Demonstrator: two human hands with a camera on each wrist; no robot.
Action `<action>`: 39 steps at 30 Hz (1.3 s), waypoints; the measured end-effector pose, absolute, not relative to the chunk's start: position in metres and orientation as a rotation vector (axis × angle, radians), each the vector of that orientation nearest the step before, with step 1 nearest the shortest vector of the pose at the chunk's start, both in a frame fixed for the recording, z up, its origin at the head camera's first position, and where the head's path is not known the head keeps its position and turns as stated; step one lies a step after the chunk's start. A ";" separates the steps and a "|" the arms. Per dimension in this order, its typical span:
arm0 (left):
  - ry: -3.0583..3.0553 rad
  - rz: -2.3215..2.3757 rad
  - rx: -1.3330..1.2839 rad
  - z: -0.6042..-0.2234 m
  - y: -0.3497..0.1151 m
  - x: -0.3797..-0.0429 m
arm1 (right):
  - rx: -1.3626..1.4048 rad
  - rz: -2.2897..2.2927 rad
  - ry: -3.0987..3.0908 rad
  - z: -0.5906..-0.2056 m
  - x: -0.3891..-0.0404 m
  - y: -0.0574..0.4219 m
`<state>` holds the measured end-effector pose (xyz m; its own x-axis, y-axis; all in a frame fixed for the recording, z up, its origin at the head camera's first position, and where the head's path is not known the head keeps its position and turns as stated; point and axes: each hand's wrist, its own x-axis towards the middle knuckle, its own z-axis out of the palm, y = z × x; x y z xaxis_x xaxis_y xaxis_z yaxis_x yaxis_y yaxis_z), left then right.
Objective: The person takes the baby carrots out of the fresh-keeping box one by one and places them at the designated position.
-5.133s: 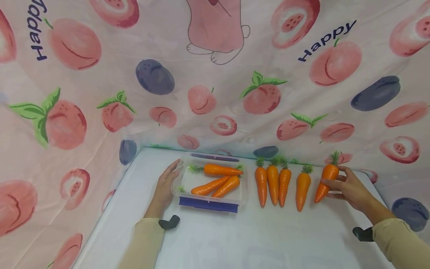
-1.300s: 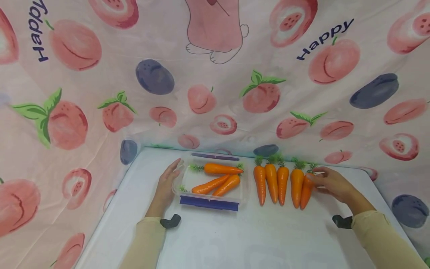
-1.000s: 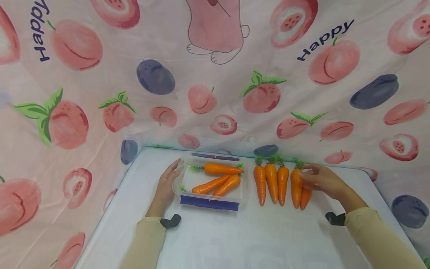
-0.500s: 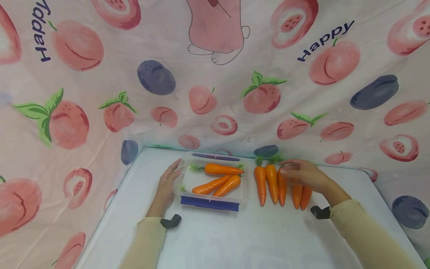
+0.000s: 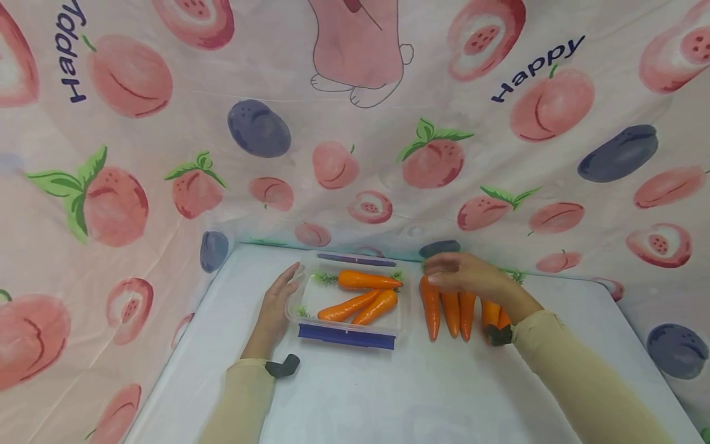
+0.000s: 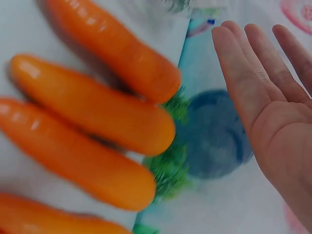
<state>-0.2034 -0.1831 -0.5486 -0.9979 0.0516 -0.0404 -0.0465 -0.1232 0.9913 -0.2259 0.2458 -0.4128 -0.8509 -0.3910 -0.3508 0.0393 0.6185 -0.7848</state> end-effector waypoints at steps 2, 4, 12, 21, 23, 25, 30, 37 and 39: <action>2.032 2.310 0.007 -0.549 -0.183 -0.204 | -0.308 -1.119 2.370 -0.410 -0.228 0.237; 2.028 2.315 0.003 -0.549 -0.183 -0.204 | -0.357 -1.091 2.385 -0.406 -0.230 0.228; 2.025 2.308 -0.013 -0.548 -0.182 -0.203 | -0.447 -1.057 2.400 -0.397 -0.239 0.191; 2.001 2.330 -0.009 -0.548 -0.182 -0.204 | -0.515 -0.999 2.411 -0.394 -0.252 0.155; 1.994 2.332 -0.018 -0.547 -0.182 -0.204 | -0.526 -0.989 2.417 -0.394 -0.255 0.146; 1.983 2.338 -0.023 -0.547 -0.181 -0.204 | -0.529 -0.965 2.431 -0.394 -0.258 0.139; 1.972 2.350 -0.016 -0.546 -0.180 -0.204 | -0.500 -0.959 2.413 -0.398 -0.263 0.122; 1.957 2.361 0.007 -0.549 -0.183 -0.205 | -0.519 -0.916 2.419 -0.409 -0.267 0.106; 1.961 2.355 0.007 -0.549 -0.183 -0.205 | -0.500 -0.906 2.416 -0.410 -0.265 0.103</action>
<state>-0.2047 -0.1830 -0.5494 -0.9970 0.0624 -0.0458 -0.0563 -0.1790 0.9822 -0.2655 0.1033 -0.4098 -0.8034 -0.4966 -0.3284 -0.1582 0.7098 -0.6865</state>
